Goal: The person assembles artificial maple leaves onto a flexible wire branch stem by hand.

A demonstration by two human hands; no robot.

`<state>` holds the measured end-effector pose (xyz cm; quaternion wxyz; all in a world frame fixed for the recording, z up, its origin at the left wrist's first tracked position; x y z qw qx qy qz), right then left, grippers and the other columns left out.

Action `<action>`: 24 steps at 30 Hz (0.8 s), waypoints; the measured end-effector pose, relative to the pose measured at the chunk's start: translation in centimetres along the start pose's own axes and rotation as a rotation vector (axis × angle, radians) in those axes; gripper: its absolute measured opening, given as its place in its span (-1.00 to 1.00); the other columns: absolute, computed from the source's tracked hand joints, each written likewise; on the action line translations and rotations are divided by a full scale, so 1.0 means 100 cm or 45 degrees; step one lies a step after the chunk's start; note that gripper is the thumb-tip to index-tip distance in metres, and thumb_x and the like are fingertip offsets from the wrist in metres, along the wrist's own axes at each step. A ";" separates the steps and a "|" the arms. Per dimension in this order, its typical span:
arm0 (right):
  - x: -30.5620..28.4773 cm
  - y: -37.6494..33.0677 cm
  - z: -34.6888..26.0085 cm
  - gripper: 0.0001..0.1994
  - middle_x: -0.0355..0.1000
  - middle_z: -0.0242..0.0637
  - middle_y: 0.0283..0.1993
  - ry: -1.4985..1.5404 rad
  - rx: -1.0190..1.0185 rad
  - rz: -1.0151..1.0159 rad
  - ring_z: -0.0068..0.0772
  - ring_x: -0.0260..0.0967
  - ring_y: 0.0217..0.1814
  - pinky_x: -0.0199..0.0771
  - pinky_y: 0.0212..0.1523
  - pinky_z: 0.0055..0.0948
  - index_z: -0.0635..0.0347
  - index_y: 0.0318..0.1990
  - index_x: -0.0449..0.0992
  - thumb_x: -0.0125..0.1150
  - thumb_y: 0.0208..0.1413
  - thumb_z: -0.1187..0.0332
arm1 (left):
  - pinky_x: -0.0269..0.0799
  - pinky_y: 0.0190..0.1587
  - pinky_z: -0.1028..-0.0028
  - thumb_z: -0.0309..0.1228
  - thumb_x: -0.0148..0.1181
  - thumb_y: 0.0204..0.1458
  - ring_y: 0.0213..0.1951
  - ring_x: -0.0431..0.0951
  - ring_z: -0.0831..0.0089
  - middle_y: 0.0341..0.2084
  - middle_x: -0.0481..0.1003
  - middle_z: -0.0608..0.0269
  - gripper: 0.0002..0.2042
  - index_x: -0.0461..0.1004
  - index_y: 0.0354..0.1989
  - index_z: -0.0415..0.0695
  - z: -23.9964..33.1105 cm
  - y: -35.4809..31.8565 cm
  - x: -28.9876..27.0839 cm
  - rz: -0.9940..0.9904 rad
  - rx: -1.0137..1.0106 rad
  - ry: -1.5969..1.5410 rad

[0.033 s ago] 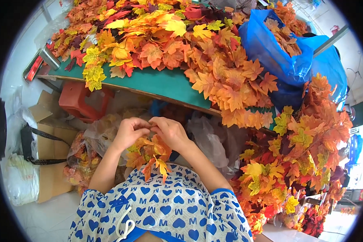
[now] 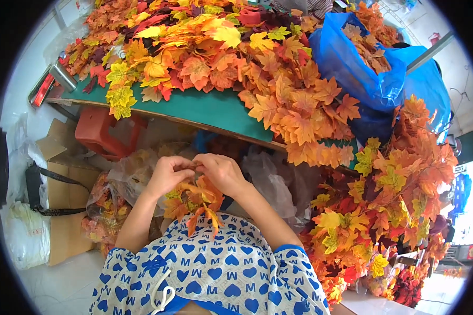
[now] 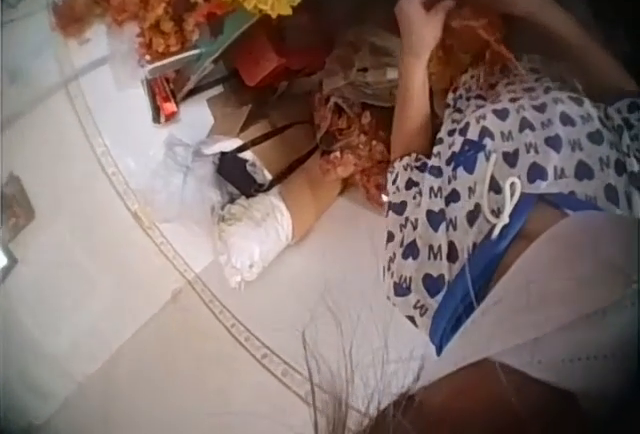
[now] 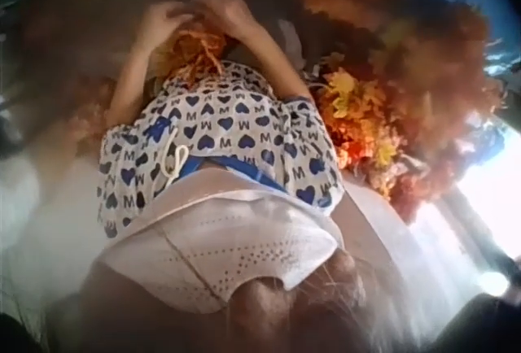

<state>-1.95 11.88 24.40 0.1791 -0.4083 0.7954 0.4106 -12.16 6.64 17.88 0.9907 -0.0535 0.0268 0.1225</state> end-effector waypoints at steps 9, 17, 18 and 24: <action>0.022 0.004 -0.007 -0.78 0.48 -0.30 -0.45 0.139 -0.079 -0.651 -0.21 0.44 -0.45 0.41 -0.47 -0.34 0.15 -0.27 0.49 0.28 -0.15 0.42 | 0.55 -0.26 0.51 -0.56 0.15 0.03 -0.30 0.59 0.41 -0.40 0.55 0.13 -0.90 0.49 -0.30 -0.32 -0.058 -0.022 0.037 -0.434 -0.559 -0.662; -0.117 0.126 0.067 -0.85 0.48 -0.08 -0.33 -0.791 0.111 -0.077 -0.05 0.44 -0.29 0.44 -0.23 -0.26 0.23 -0.31 0.55 0.07 -0.02 0.53 | 0.56 -0.25 0.49 -0.61 0.22 -0.07 -0.25 0.60 0.33 -0.40 0.55 0.12 -0.85 0.50 -0.29 -0.29 -0.080 -0.061 0.084 -0.755 -0.657 -1.168; -0.144 0.141 0.087 -0.87 0.48 -0.05 -0.33 -0.827 0.147 0.114 -0.04 0.44 -0.28 0.43 -0.22 -0.23 0.24 -0.33 0.55 0.07 0.00 0.50 | 0.56 -0.25 0.49 -0.61 0.22 -0.07 -0.25 0.60 0.33 -0.40 0.55 0.12 -0.85 0.50 -0.29 -0.29 -0.080 -0.061 0.087 -0.764 -0.657 -1.161; -0.148 0.182 0.186 -0.82 0.48 -0.01 -0.35 -1.168 0.491 -0.017 0.00 0.44 -0.24 0.41 -0.19 -0.12 0.25 -0.34 0.56 0.17 0.01 0.31 | 0.34 -0.51 0.68 -0.58 0.23 -0.08 -0.46 0.53 0.54 -0.46 0.52 0.22 -0.85 0.43 -0.32 -0.18 -0.082 -0.040 0.058 -0.316 -0.456 -1.067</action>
Point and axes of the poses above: each hand's wrist, its own y-axis towards the middle knuckle, its own x-axis out of the palm, z = x × y, the point moved 10 cm from there along y, towards the middle knuckle
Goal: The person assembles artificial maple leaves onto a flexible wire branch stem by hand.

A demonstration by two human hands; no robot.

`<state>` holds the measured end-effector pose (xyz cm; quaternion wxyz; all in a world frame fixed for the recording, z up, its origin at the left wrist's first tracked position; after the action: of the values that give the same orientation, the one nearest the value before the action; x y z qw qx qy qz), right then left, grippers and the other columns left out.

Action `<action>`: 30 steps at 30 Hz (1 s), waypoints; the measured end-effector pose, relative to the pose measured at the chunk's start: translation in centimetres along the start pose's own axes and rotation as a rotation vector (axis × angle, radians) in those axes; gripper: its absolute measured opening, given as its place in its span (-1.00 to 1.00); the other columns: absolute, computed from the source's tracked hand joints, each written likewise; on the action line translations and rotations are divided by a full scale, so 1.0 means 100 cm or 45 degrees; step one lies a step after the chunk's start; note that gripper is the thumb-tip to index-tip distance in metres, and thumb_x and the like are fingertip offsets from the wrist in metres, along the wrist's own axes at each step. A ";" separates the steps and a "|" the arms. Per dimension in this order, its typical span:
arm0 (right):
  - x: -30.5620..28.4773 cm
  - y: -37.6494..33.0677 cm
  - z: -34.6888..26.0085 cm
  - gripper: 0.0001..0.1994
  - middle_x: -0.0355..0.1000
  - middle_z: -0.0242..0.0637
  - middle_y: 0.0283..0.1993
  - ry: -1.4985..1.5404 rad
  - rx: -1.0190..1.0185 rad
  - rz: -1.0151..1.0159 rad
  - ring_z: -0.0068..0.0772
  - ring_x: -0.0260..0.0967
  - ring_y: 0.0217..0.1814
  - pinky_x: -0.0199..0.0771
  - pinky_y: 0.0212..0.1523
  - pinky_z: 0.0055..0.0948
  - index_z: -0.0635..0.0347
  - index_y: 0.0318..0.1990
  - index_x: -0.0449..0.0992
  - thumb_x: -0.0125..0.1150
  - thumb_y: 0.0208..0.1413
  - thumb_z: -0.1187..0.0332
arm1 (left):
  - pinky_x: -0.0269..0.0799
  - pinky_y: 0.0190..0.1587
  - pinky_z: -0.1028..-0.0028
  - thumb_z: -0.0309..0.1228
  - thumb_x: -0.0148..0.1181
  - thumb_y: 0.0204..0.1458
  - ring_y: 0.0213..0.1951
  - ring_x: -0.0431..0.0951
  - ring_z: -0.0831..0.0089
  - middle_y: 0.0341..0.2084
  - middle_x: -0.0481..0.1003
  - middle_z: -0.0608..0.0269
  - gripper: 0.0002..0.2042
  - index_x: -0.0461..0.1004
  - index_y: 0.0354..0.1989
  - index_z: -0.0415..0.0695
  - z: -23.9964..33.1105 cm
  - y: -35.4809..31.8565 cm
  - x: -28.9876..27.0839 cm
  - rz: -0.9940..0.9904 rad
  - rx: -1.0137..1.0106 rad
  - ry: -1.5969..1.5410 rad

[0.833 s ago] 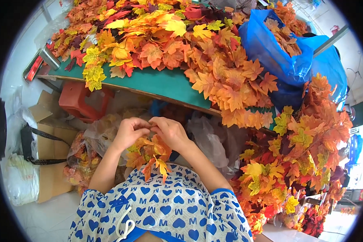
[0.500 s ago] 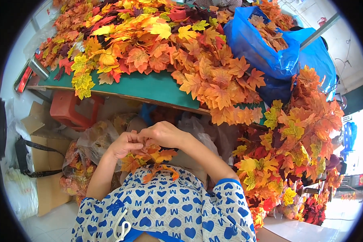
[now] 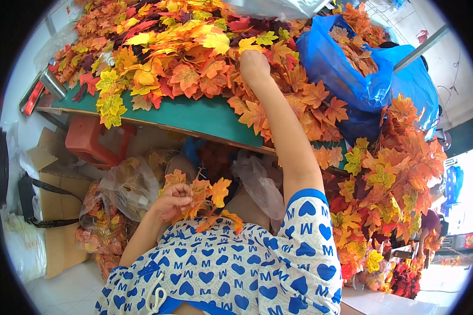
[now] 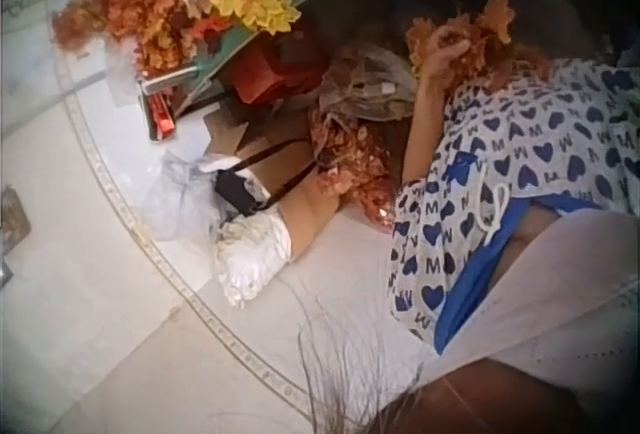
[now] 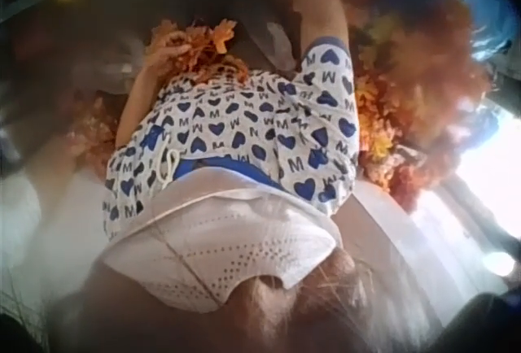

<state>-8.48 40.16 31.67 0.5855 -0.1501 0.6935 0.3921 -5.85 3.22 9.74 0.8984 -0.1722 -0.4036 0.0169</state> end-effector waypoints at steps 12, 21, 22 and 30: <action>-0.005 -0.022 0.065 -0.82 0.51 -0.31 -0.52 1.185 0.541 0.040 -0.58 0.46 -0.53 0.49 -0.55 -0.59 0.26 -0.32 0.62 0.21 -0.13 0.44 | 0.34 -0.48 0.74 -0.64 0.12 -0.01 -0.33 0.48 0.52 -0.37 0.46 0.24 -0.88 0.45 -0.29 -0.24 0.031 -0.002 -0.026 0.327 0.217 -0.217; 0.004 -0.069 0.051 -0.86 0.40 -0.24 -0.31 2.656 0.840 -0.019 -0.37 0.44 -0.24 0.61 -0.21 -0.55 0.41 -0.17 0.37 0.04 0.15 0.52 | 0.28 -0.50 0.66 -0.59 0.16 -0.04 -0.40 0.48 0.58 -0.44 0.47 0.30 -0.86 0.42 -0.29 -0.18 0.033 0.020 0.002 0.211 0.304 -0.266; 0.001 -0.083 0.036 -0.78 0.43 -0.12 -0.16 2.686 0.831 0.064 -0.41 0.47 -0.26 0.58 -0.23 -0.62 0.49 -0.11 0.38 0.09 0.13 0.51 | 0.27 -0.52 0.68 -0.61 0.14 -0.05 -0.43 0.44 0.56 -0.47 0.45 0.29 -0.86 0.41 -0.30 -0.19 0.037 0.021 0.002 0.266 0.372 -0.183; 0.020 -0.231 -0.080 -0.83 0.48 -0.23 -0.28 2.451 0.716 -0.050 -0.44 0.47 -0.27 0.54 -0.21 -0.47 0.35 -0.20 0.46 0.18 0.08 0.47 | 0.32 -0.43 0.70 -0.64 0.21 -0.10 -0.44 0.44 0.69 -0.47 0.47 0.38 -0.84 0.42 -0.33 -0.21 0.082 0.023 0.032 0.442 0.764 0.159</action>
<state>0.88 19.98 21.32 -0.2044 -0.2710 0.9369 -0.0841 -9.46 8.35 16.33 0.9157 0.0329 -0.2896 0.2766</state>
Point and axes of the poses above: each hand's wrist, its own y-axis towards the middle knuckle, its own x-axis out of the palm, z = x × y, the point moved 10 cm from there along y, towards the middle knuckle
